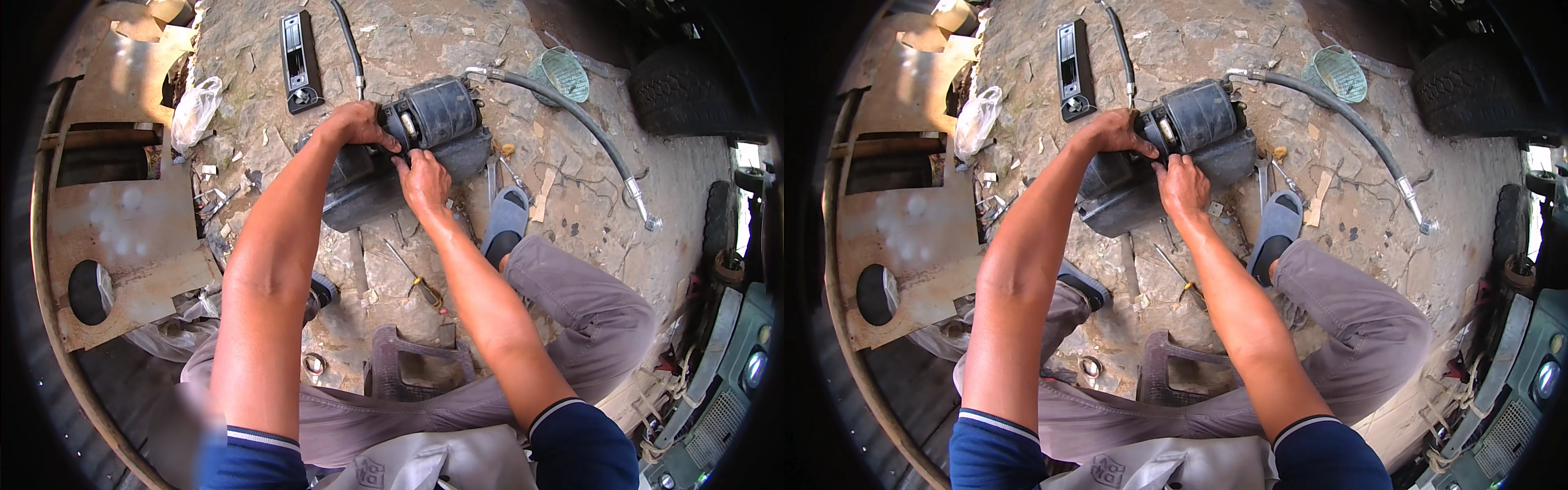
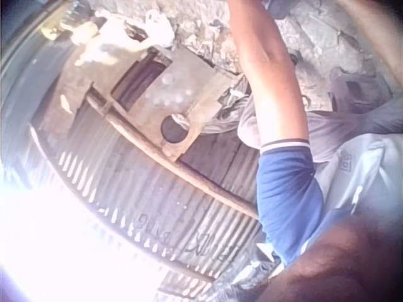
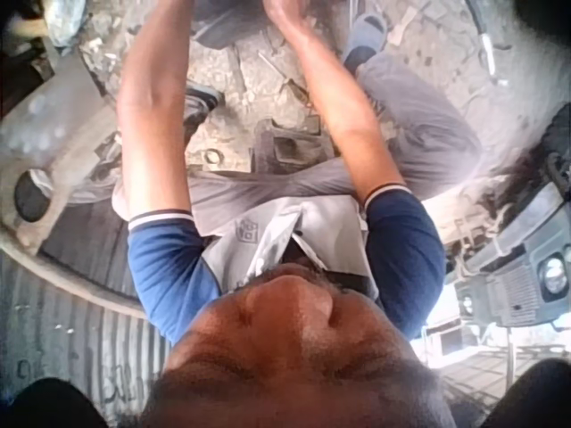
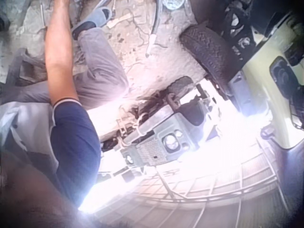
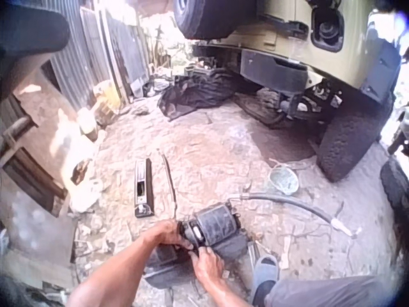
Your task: The person assembles a blower unit, joining the housing sections and securing them using a screwdriver.
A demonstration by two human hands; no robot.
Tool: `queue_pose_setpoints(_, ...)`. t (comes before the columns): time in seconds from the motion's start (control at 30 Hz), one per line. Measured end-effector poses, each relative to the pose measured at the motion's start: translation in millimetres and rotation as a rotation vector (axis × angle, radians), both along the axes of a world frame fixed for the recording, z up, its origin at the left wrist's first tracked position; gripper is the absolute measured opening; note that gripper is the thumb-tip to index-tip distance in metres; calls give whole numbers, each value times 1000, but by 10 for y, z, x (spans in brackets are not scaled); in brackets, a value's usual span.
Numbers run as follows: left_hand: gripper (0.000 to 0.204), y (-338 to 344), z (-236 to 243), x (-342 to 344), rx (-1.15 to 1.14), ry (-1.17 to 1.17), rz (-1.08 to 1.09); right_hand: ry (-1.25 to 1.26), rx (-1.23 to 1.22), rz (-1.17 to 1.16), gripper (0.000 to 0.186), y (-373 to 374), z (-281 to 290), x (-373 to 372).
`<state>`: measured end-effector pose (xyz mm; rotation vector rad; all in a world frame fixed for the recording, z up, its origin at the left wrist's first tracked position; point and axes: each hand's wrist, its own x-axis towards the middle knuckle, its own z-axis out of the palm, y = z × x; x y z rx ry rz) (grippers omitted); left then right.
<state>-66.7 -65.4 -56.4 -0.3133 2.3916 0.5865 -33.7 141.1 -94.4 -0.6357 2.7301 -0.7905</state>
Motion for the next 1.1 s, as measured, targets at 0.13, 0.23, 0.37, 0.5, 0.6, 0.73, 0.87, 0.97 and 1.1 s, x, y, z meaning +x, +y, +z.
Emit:
queue_pose_setpoints(0.13, 88, 9, 15, 45, -4, 67, 9, -94, -134, -82, 30, 72, -1, 69)
queue_pose_setpoints(0.23, 90, 12, 32, 53, 2, 72, 8, -131, -227, -164, 31, 110, -32, 132)
queue_pose_setpoints(0.37, 93, 13, 41, 56, -1, 74, 2, -97, -273, -204, 28, 50, -138, 156)
queue_pose_setpoints(0.5, 96, 54, 105, 72, 3, 87, -15, -131, -235, -233, 20, -14, -172, 111)
queue_pose_setpoints(0.6, 97, 45, 95, 83, 3, 73, 5, -24, -223, -191, 18, -34, -121, 72)
queue_pose_setpoints(0.73, 97, 34, 83, 79, 12, 68, 17, 45, -136, -94, 20, -18, -103, 48)
queue_pose_setpoints(0.87, 92, 48, 74, 82, -22, 70, 14, 78, -81, -40, 22, 0, -122, 77)
queue_pose_setpoints(0.97, 89, 61, 74, 96, -43, 112, 11, 110, -174, -100, 22, -6, -183, 107)
queue_pose_setpoints(1.1, 89, 60, 95, 95, -40, 107, 4, 66, -171, -95, 21, 22, -191, 133)
